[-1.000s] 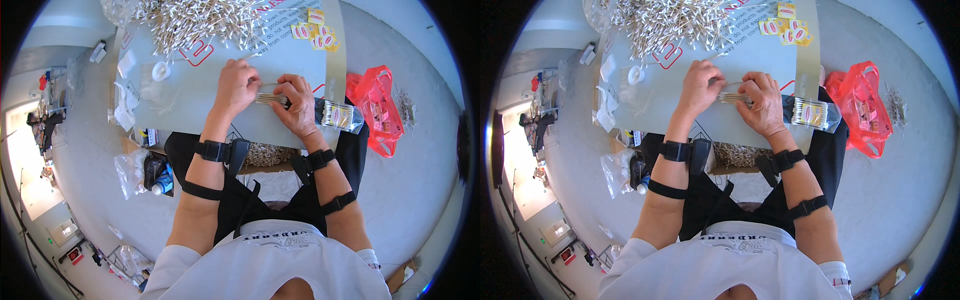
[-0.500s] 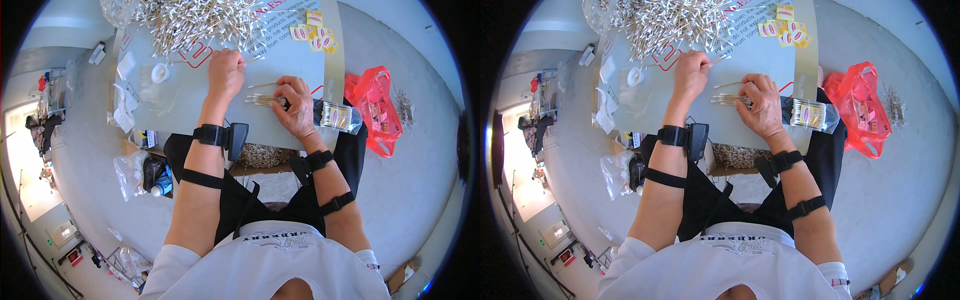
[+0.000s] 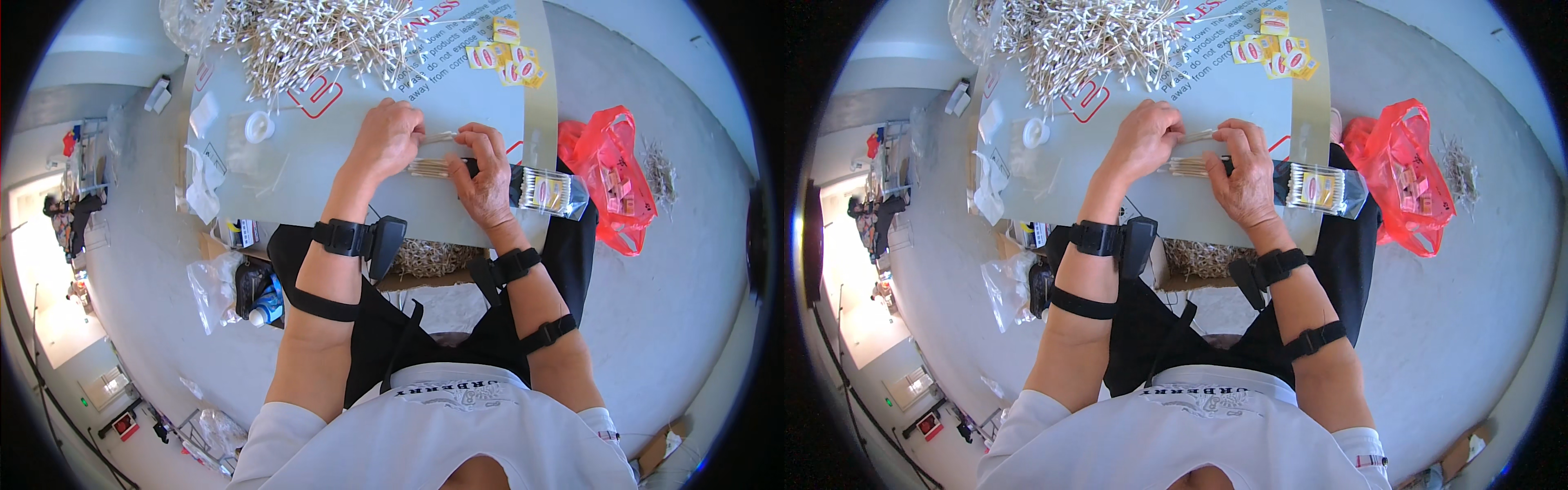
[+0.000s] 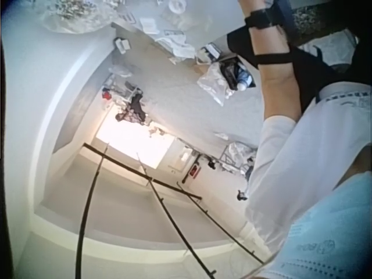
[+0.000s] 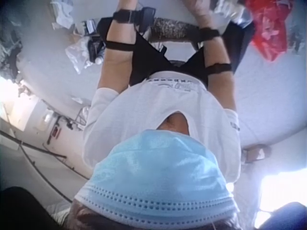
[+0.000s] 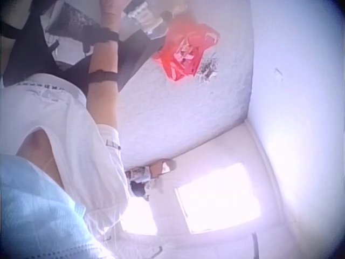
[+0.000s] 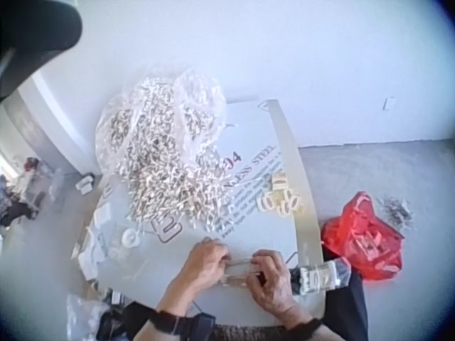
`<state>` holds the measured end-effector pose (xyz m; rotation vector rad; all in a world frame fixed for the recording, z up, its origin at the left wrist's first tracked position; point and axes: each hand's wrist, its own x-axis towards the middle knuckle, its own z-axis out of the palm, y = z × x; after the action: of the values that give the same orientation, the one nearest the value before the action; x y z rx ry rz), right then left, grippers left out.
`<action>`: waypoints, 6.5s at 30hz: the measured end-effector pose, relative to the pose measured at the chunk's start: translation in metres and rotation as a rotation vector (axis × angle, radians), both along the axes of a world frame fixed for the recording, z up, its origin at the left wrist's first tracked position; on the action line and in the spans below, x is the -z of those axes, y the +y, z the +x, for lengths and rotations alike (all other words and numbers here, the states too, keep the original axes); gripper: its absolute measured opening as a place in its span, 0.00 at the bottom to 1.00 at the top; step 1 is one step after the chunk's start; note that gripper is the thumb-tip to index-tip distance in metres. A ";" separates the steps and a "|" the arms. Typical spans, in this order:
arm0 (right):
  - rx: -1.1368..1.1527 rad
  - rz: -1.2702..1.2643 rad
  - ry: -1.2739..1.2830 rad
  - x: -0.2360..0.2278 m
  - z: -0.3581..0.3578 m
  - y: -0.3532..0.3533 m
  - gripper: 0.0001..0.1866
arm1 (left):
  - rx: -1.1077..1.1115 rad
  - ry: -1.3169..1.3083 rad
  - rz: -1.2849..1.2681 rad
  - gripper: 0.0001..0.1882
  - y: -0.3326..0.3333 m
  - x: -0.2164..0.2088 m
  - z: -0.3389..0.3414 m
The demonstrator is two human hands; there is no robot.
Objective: Aligning cotton swabs and placing them into a small plastic bag.
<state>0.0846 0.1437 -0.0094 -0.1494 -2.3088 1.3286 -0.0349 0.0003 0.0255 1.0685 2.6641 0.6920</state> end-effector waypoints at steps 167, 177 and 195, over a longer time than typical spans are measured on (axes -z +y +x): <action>0.220 0.191 -0.203 -0.012 0.038 -0.001 0.12 | 0.056 0.153 -0.090 0.49 -0.007 0.023 0.087; 0.191 0.223 -0.188 -0.010 0.038 -0.001 0.08 | 0.056 0.158 -0.111 0.51 -0.007 0.024 0.086; 0.239 0.246 -0.245 -0.012 0.030 0.000 0.13 | 0.045 0.138 -0.053 0.49 -0.007 0.022 0.087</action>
<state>0.1149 0.1435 0.0028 -0.5150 -2.5383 0.9438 0.0525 -0.0064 0.0037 1.1985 2.7466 0.5552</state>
